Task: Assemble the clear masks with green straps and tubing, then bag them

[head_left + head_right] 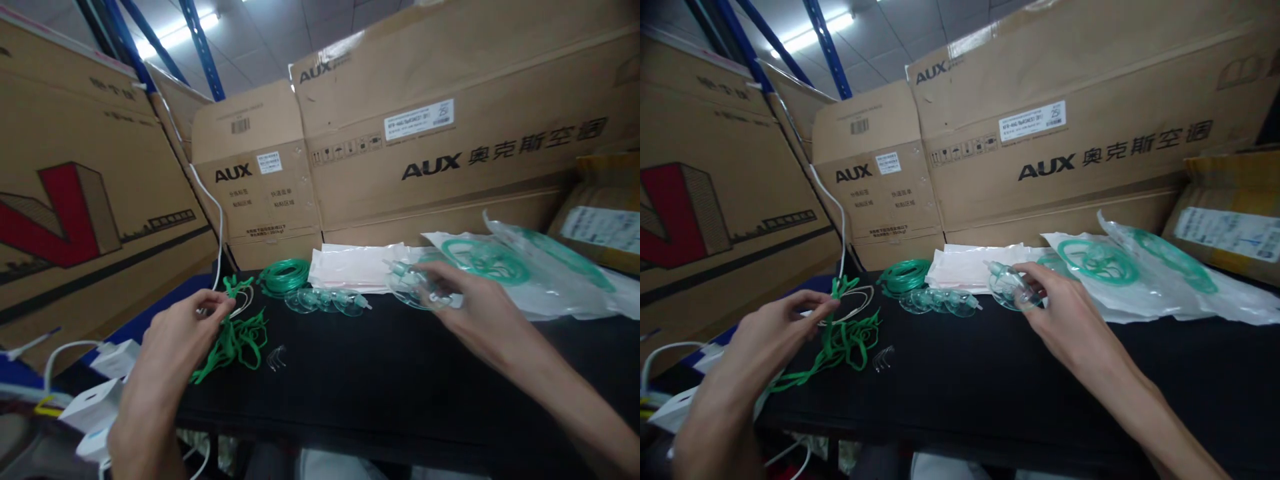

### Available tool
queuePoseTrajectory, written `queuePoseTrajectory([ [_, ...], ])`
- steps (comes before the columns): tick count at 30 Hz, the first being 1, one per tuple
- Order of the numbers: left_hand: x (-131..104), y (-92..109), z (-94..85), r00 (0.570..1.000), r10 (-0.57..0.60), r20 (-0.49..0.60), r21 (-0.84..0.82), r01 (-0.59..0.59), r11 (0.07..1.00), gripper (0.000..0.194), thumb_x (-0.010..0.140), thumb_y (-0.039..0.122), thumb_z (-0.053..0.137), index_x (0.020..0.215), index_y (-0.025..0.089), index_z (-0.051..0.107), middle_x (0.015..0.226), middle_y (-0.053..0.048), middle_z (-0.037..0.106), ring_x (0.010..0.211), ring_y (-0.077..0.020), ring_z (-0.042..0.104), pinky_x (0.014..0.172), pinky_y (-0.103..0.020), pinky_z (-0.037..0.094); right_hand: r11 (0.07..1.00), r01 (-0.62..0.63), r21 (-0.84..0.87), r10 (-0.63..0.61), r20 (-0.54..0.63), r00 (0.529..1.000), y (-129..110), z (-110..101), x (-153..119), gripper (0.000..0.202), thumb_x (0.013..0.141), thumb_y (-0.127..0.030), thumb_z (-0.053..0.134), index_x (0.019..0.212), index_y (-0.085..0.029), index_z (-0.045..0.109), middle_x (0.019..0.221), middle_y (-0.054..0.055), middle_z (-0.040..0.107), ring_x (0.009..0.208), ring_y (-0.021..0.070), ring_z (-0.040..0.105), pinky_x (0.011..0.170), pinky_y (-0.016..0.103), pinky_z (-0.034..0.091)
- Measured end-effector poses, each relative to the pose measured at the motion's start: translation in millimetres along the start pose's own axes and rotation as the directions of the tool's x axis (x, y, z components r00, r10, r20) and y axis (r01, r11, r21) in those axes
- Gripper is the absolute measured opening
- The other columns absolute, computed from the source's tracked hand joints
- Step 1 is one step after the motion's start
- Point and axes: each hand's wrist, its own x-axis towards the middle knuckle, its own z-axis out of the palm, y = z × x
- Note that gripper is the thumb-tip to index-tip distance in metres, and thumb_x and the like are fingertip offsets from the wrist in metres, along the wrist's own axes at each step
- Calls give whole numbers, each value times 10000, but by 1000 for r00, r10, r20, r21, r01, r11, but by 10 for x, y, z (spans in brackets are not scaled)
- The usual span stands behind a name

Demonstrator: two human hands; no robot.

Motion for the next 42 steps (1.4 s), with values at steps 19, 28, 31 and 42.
queuePoseTrajectory([
  [19, -577, 1181, 896, 760, 563, 325, -891, 45, 452, 478, 888, 568, 616, 1087, 150, 735, 849, -51, 691, 708, -153, 564, 616, -242, 438, 964, -43, 262, 68, -87, 994, -469, 290, -151, 477, 812, -135, 611, 1285, -183, 571, 925, 51, 701, 775, 191, 660, 749, 310, 542],
  [28, -434, 1126, 900, 796, 514, 320, -947, 245, 210, 332, 893, 423, 679, 1099, 165, 715, 948, -61, 713, 805, -142, 600, 736, -228, 470, 909, -24, 415, -65, 197, 978, -554, 300, -204, 736, 824, -233, 725, 1494, -236, 420, 1298, 102, 611, 1082, 211, 628, 844, 317, 574],
  [31, -354, 1042, 869, 763, 523, 379, -919, 248, 305, 383, 887, 441, 687, 1127, 144, 717, 832, -50, 700, 724, -134, 585, 650, -215, 448, 869, -66, 490, -26, 178, 984, -543, 258, -194, 580, 865, -312, 715, 1413, -279, 527, 1364, 89, 576, 1166, 210, 603, 838, 300, 586],
  [42, -403, 1015, 781, 707, 605, 367, -929, 249, 272, 379, 940, 471, 610, 1104, 165, 763, 1040, -84, 736, 966, -200, 632, 893, -289, 469, 622, -281, 730, 50, 322, 946, -513, 279, -114, 302, 857, -316, 741, 1131, -234, 642, 1178, 25, 678, 1103, 171, 659, 976, 299, 533],
])
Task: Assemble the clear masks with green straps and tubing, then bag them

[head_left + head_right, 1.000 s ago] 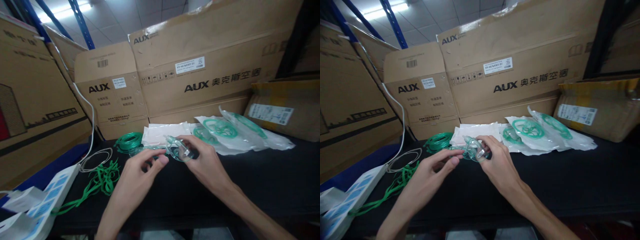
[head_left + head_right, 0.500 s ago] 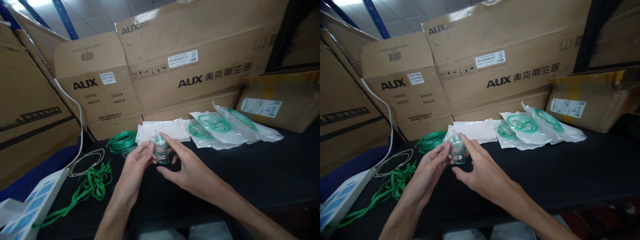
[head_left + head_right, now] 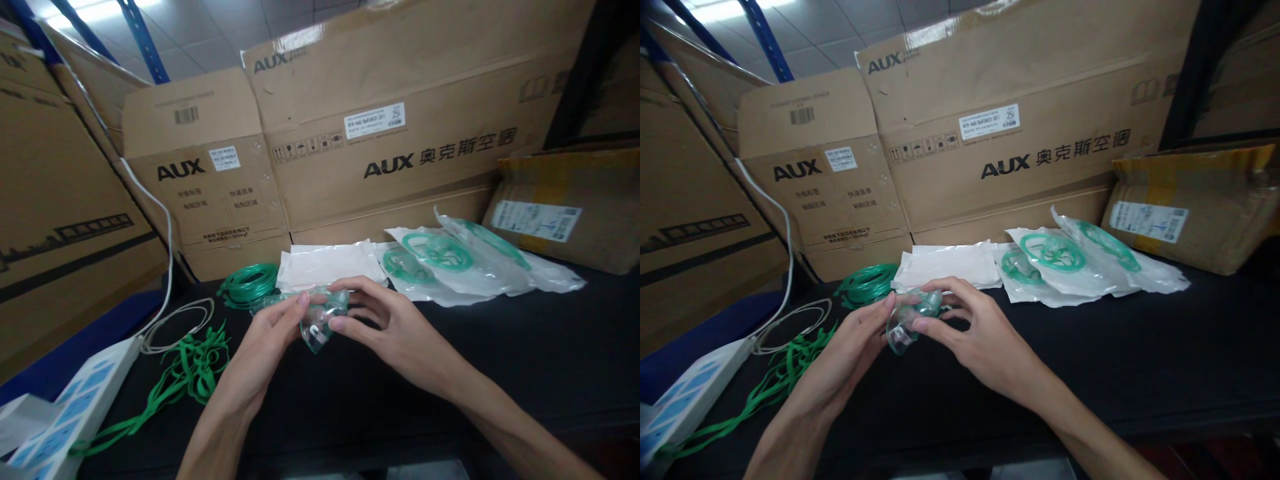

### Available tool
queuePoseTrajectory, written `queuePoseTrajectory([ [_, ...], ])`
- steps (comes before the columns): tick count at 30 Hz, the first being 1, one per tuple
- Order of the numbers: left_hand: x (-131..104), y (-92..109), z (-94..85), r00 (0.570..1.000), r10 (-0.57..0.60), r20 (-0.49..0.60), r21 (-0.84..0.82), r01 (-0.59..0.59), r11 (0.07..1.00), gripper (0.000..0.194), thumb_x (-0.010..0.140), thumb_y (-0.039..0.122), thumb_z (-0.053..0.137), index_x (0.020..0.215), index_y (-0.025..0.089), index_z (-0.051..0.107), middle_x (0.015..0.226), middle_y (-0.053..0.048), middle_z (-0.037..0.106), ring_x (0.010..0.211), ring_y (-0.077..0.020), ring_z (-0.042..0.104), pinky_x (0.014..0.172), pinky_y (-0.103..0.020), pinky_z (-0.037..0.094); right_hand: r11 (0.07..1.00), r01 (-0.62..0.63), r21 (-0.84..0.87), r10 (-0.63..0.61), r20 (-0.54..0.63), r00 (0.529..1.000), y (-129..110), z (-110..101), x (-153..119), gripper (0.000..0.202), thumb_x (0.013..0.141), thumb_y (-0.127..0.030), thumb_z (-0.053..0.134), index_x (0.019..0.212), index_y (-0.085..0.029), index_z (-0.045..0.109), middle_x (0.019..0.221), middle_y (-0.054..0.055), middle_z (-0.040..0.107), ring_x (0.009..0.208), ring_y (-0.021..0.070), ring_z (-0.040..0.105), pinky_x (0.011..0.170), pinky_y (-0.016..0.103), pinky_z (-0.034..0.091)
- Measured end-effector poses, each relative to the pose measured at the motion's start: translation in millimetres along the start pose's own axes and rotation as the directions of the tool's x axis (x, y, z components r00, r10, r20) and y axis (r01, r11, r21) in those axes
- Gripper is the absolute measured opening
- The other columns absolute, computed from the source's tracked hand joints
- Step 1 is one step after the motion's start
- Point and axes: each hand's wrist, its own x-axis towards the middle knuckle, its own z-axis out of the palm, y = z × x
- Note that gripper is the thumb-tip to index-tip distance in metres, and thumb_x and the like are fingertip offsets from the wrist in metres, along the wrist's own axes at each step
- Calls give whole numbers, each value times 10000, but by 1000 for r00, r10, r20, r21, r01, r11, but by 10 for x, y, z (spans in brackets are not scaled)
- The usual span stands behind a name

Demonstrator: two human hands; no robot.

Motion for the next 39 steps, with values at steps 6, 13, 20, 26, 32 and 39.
queuePoseTrajectory([
  [6, -35, 33, -11, 999, 37, -20, 71, -35, 997, 326, 898, 385, 692, 1169, 210, 739, 1188, -61, 719, 1132, -218, 604, 1009, -296, 429, 997, -74, 27, 77, -134, 988, 7, -40, 21, 313, 869, -428, 714, 1013, -222, 527, 959, -5, 636, 885, 137, 659, 777, 249, 540],
  [13, 9, 67, -47, 987, 126, -100, 230, -100, 968, 288, 844, 357, 722, 1034, 150, 782, 915, -47, 739, 664, -116, 579, 642, -224, 483, 988, -141, 60, 141, 11, 990, -21, -44, -6, 295, 865, -383, 730, 974, -221, 509, 1023, 10, 643, 959, 155, 663, 815, 260, 534],
  [20, 1, 98, -18, 986, 155, -56, 263, -135, 955, 290, 847, 341, 693, 1040, 145, 783, 859, -45, 719, 592, -96, 546, 598, -218, 501, 983, -56, -176, 69, 71, 995, -84, -91, -2, 313, 940, -359, 640, 1238, -261, 640, 1154, 25, 719, 1081, 173, 668, 944, 294, 517],
  [26, 22, 17, -61, 994, 106, -14, 268, -99, 958, 362, 830, 380, 721, 1092, 132, 760, 804, -50, 695, 524, -80, 511, 427, -166, 412, 934, -2, -357, 37, 91, 995, -88, -111, -47, 343, 965, -362, 595, 1285, -271, 679, 1274, 42, 702, 1209, 219, 621, 1069, 357, 458],
  [32, 22, -53, -96, 999, 22, 31, 323, -30, 946, 475, 854, 456, 698, 1181, 111, 694, 695, -35, 674, 391, -43, 424, 350, -152, 326, 930, -2, -368, 43, 103, 994, -103, -87, -66, 302, 936, -279, 612, 1225, -269, 701, 1137, 15, 741, 1018, 184, 682, 936, 289, 508],
  [39, 36, -94, -18, 999, 36, 18, 382, -40, 923, 454, 879, 480, 666, 1168, 130, 682, 735, -40, 710, 359, -39, 448, 337, -148, 347, 909, -38, -414, 58, 36, 998, -58, -30, -45, 148, 892, -229, 625, 1002, -215, 724, 916, -6, 744, 821, 154, 675, 739, 230, 490],
])
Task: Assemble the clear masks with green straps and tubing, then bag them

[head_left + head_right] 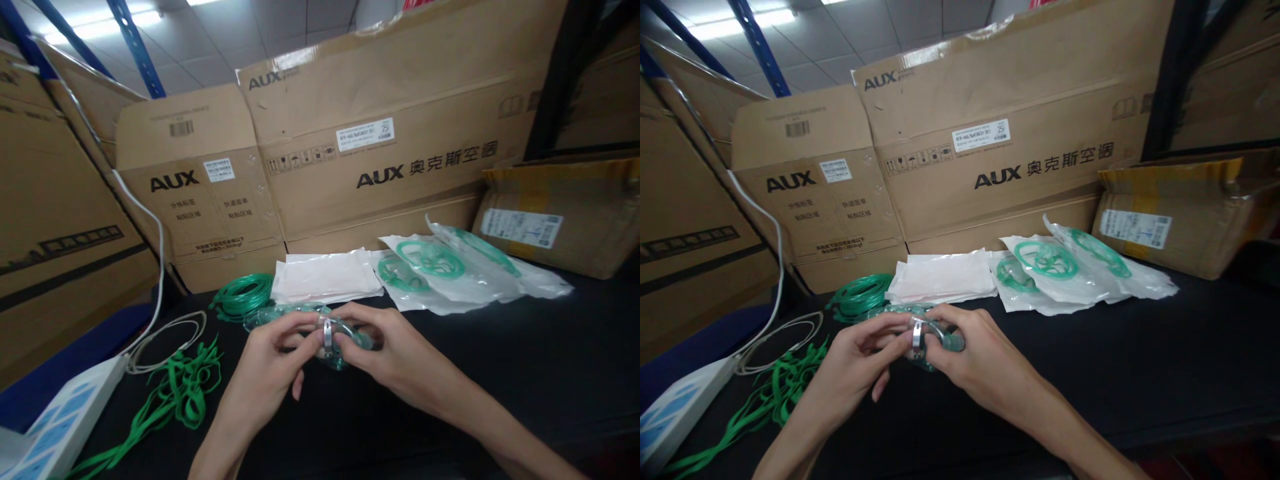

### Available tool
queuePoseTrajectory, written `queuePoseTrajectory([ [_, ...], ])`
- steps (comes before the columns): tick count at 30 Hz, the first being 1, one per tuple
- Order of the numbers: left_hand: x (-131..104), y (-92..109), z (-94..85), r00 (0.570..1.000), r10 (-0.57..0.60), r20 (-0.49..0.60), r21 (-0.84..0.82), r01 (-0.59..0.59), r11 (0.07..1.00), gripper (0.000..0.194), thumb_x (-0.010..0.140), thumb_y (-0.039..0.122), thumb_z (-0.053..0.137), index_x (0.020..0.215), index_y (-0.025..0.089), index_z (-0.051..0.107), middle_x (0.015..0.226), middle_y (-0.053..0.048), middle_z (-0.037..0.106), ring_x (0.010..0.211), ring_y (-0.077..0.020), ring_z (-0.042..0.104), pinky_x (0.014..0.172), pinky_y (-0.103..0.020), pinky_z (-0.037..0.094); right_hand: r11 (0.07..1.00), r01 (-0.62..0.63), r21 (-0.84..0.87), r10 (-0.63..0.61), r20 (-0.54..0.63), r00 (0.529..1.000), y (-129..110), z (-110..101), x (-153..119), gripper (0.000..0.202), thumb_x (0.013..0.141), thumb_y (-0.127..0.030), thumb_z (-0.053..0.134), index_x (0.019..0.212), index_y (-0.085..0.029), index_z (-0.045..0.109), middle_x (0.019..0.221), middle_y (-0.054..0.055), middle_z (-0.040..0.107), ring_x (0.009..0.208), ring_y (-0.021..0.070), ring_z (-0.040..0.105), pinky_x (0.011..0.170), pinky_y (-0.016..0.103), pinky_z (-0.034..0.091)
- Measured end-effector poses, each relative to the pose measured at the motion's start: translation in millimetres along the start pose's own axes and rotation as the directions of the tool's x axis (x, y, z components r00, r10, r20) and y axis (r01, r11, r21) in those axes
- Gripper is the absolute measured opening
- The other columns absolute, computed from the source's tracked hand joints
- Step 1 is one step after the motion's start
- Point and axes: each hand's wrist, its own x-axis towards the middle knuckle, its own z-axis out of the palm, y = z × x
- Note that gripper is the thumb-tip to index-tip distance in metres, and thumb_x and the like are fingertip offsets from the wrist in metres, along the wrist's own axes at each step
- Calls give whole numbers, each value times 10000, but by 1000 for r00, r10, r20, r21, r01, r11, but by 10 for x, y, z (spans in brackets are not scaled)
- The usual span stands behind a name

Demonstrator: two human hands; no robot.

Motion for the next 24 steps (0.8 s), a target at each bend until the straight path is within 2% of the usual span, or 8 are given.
queuePoseTrajectory([
  [5, 2, -14, 53, 999, -6, -53, 15, 6, 1000, 428, 884, 491, 652, 1152, 159, 682, 754, -19, 696, 327, -38, 446, 314, -156, 330, 1000, -12, -27, 10, -60, 998, 1, 22, 4, 149, 911, -238, 603, 981, -218, 732, 862, -7, 733, 825, 166, 673, 753, 245, 494],
  [9, -22, 60, 75, 997, 23, -69, -11, -24, 1000, 394, 895, 470, 648, 1130, 156, 686, 761, -16, 694, 350, -39, 463, 340, -165, 359, 998, 69, -12, -69, -75, 995, -51, -7, -1, 211, 928, -207, 591, 1063, -238, 750, 976, -1, 762, 897, 168, 689, 839, 253, 501],
  [11, -28, 110, 95, 994, 38, -105, -58, -44, 997, 372, 897, 453, 651, 1116, 154, 680, 834, -30, 707, 388, -42, 494, 368, -172, 407, 994, 109, 19, -107, -103, 989, -72, -18, 0, 257, 936, -187, 580, 1122, -244, 748, 1060, 9, 767, 952, 171, 698, 911, 263, 496],
  [13, -28, 145, 120, 990, 49, -129, -133, -66, 989, 383, 869, 435, 693, 1140, 170, 645, 984, -59, 711, 504, -79, 590, 394, -179, 466, 993, 113, 31, -108, -142, 984, -78, -18, 2, 274, 946, -201, 575, 1157, -243, 744, 1104, 21, 767, 965, 179, 707, 936, 276, 501],
  [15, -21, 155, 145, 991, 54, -125, -203, -79, 976, 450, 806, 404, 767, 1166, 197, 592, 1088, -71, 693, 670, -134, 666, 411, -179, 504, 995, 98, 26, -92, -173, 981, -75, -7, 2, 277, 951, -220, 574, 1168, -241, 745, 1108, 28, 770, 931, 184, 719, 915, 283, 517],
  [17, -14, 146, 163, 990, 57, -126, -235, -86, 968, 500, 764, 372, 809, 1162, 214, 552, 1095, -63, 684, 752, -153, 678, 418, -167, 511, 995, 97, 20, -92, -186, 978, -76, 10, -2, 280, 949, -219, 574, 1167, -240, 747, 1112, 30, 771, 923, 185, 724, 897, 279, 524],
  [20, -17, 125, 175, 983, 75, -167, -218, -111, 970, 473, 769, 364, 802, 1132, 214, 538, 1035, -45, 680, 703, -132, 656, 399, -150, 481, 993, 118, -2, -116, -193, 974, -95, 31, -20, 279, 947, -204, 568, 1154, -244, 752, 1108, 18, 773, 926, 177, 726, 879, 258, 517],
  [24, -70, 118, 174, 977, 109, -185, -120, -132, 984, 391, 839, 352, 727, 1175, 238, 561, 988, -27, 675, 695, -131, 654, 405, -148, 464, 986, 160, -43, -164, -144, 976, -128, 28, -56, 256, 960, -210, 561, 1118, -255, 757, 992, -16, 785, 814, 145, 722, 801, 225, 511],
])
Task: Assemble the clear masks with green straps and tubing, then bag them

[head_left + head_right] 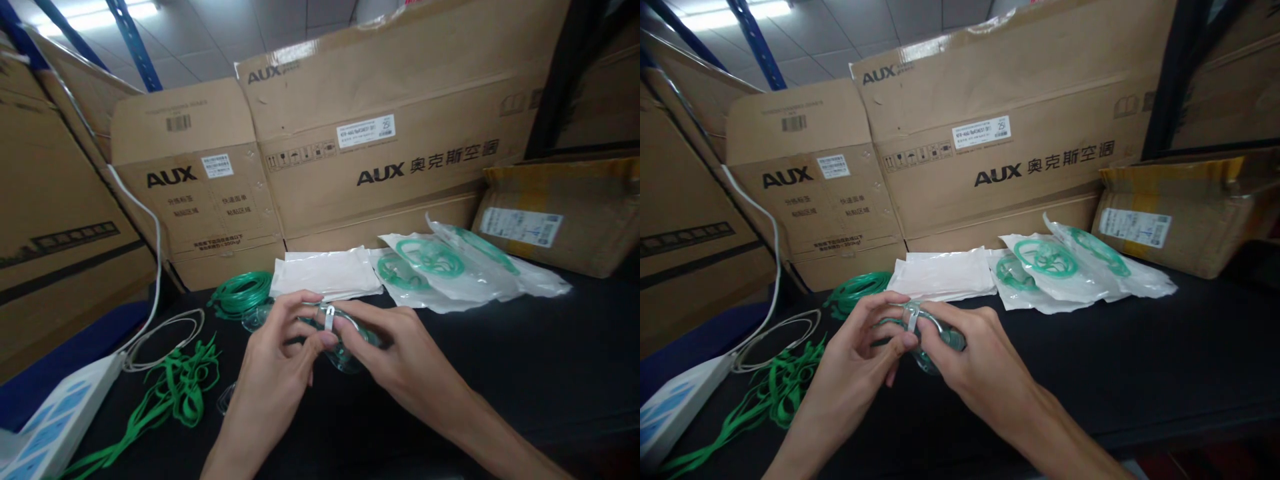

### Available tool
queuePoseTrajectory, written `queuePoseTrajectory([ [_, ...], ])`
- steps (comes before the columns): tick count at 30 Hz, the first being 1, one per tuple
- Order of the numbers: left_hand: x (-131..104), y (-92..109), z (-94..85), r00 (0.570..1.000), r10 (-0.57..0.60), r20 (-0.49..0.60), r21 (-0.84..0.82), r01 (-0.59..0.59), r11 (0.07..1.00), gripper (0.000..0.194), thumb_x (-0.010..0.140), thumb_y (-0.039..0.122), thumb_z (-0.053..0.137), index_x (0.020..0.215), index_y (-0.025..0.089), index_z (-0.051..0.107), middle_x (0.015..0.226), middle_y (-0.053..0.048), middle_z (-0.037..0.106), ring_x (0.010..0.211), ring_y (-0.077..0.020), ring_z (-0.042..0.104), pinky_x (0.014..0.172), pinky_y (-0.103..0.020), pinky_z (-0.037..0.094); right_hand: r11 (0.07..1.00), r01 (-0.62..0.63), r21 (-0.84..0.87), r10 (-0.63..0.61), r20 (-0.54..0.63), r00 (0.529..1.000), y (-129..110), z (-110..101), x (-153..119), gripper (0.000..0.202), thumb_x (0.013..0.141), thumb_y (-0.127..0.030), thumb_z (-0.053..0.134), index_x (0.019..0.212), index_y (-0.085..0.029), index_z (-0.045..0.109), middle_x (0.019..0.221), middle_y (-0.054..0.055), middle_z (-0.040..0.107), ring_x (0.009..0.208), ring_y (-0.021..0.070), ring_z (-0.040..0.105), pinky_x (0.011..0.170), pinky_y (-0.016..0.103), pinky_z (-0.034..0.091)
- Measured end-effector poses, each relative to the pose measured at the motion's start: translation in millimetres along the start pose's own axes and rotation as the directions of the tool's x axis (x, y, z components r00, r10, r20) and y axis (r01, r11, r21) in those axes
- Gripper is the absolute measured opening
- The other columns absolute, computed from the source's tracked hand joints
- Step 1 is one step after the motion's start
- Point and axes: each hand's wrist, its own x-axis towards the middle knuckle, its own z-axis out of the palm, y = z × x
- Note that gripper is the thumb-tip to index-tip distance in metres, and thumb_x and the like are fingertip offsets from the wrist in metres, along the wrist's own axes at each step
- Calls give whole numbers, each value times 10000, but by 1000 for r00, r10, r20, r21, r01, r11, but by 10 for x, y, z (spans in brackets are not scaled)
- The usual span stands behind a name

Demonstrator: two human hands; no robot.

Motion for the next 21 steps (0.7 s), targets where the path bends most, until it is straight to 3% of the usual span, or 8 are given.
queuePoseTrajectory([
  [7, -59, 23, -11, 997, 70, 27, 178, -74, 981, 282, 901, 300, 654, 1180, 258, 665, 1020, -54, 721, 737, -155, 693, 412, -157, 420, 997, 57, -58, -55, 36, 998, -11, -21, -2, 258, 964, -205, 545, 1089, -262, 763, 941, -9, 790, 865, 179, 743, 783, 236, 533],
  [14, -69, 6, 37, 998, 54, -32, 177, -47, 983, 239, 911, 330, 647, 1140, 263, 662, 997, -34, 737, 573, -116, 654, 380, -161, 424, 998, 7, -64, -8, -5, 1000, -7, -27, -15, 271, 954, -230, 545, 1089, -240, 779, 884, 18, 791, 849, 212, 749, 750, 267, 566],
  [21, -60, 13, 17, 998, 43, 38, 109, -47, 993, 197, 901, 338, 665, 1071, 244, 632, 1025, -22, 686, 546, -83, 615, 374, -141, 447, 998, -49, 26, 48, 30, 998, -47, -56, -15, 287, 959, -232, 549, 1132, -260, 777, 914, -2, 783, 811, 187, 716, 801, 267, 549],
])
